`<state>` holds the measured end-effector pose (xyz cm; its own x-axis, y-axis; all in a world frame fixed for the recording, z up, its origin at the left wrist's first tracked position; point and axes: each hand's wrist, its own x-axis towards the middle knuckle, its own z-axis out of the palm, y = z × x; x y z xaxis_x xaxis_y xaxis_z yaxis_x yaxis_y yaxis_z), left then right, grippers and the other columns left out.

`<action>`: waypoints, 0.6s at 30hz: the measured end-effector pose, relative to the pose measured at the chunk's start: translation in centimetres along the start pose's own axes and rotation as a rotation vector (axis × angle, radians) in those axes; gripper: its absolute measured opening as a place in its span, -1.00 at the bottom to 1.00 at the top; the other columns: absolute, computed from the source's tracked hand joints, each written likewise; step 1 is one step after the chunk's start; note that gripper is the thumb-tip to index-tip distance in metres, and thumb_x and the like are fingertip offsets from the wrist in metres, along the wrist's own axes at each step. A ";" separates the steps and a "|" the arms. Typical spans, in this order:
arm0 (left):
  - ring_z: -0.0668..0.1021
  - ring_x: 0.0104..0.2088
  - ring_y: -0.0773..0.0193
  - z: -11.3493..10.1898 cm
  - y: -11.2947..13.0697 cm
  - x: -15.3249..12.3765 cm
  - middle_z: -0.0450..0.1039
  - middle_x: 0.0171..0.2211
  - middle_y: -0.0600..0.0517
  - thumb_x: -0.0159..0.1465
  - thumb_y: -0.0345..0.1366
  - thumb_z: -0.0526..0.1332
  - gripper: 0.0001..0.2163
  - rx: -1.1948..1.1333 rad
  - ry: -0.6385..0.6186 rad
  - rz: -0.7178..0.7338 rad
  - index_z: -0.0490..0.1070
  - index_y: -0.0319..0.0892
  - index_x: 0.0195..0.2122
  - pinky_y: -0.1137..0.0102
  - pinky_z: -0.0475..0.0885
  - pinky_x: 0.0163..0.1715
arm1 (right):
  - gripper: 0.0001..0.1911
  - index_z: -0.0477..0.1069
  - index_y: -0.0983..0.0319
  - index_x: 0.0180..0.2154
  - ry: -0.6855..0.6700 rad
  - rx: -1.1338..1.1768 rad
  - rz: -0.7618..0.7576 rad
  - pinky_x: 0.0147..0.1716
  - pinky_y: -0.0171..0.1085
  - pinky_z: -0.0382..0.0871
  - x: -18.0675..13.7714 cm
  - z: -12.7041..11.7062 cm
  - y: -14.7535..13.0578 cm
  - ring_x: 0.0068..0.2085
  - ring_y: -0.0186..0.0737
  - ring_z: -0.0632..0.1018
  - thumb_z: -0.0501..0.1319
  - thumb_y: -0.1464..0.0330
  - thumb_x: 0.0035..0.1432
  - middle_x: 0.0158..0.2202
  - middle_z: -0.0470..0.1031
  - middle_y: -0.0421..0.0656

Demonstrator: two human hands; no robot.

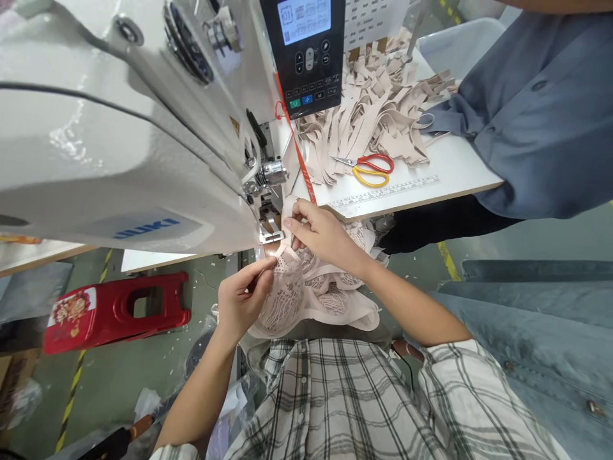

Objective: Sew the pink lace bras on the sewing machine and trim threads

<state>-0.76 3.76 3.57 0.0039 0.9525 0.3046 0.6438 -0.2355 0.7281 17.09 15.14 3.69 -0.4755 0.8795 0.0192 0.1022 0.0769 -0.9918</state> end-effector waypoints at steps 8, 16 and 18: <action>0.42 -0.55 0.36 1.3 5.6 0.2 0.40 -0.54 0.12 0.38 -0.16 0.16 -0.78 -0.259 -0.272 -0.237 0.45 -0.19 -0.13 0.49 0.28 -0.54 | -0.76 0.20 0.17 -0.36 -0.070 0.106 -0.003 -0.58 -0.40 0.25 -2.1 -2.4 -1.4 -0.62 -0.43 0.39 0.17 0.20 0.28 -0.63 0.31 -0.39; 0.59 -0.19 0.15 5.8 6.8 3.9 0.62 -0.22 -0.05 0.19 0.03 0.33 -0.60 -0.805 -0.404 -0.398 0.58 -0.17 -0.12 0.33 0.45 -0.13 | -0.72 0.28 0.20 -0.38 -0.004 0.177 0.005 -0.60 -0.39 0.11 -2.4 -5.9 -1.9 -0.62 -0.45 0.27 0.27 0.15 0.14 -0.64 0.24 -0.39; 0.59 -0.16 0.12 6.9 6.7 4.2 0.63 -0.20 -0.04 0.13 0.03 0.37 -0.58 -0.878 -0.401 -0.440 0.59 -0.16 -0.12 0.31 0.45 -0.09 | -0.70 0.30 0.20 -0.39 0.017 0.209 0.027 -0.60 -0.39 0.06 -2.2 -6.7 -1.4 -0.61 -0.45 0.25 0.29 0.14 0.11 -0.63 0.25 -0.38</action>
<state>8.88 7.53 5.51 0.2599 0.9442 -0.2022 -0.1284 0.2413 0.9619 23.83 16.22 5.91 -0.4599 0.8879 -0.0078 -0.0697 -0.0448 -0.9966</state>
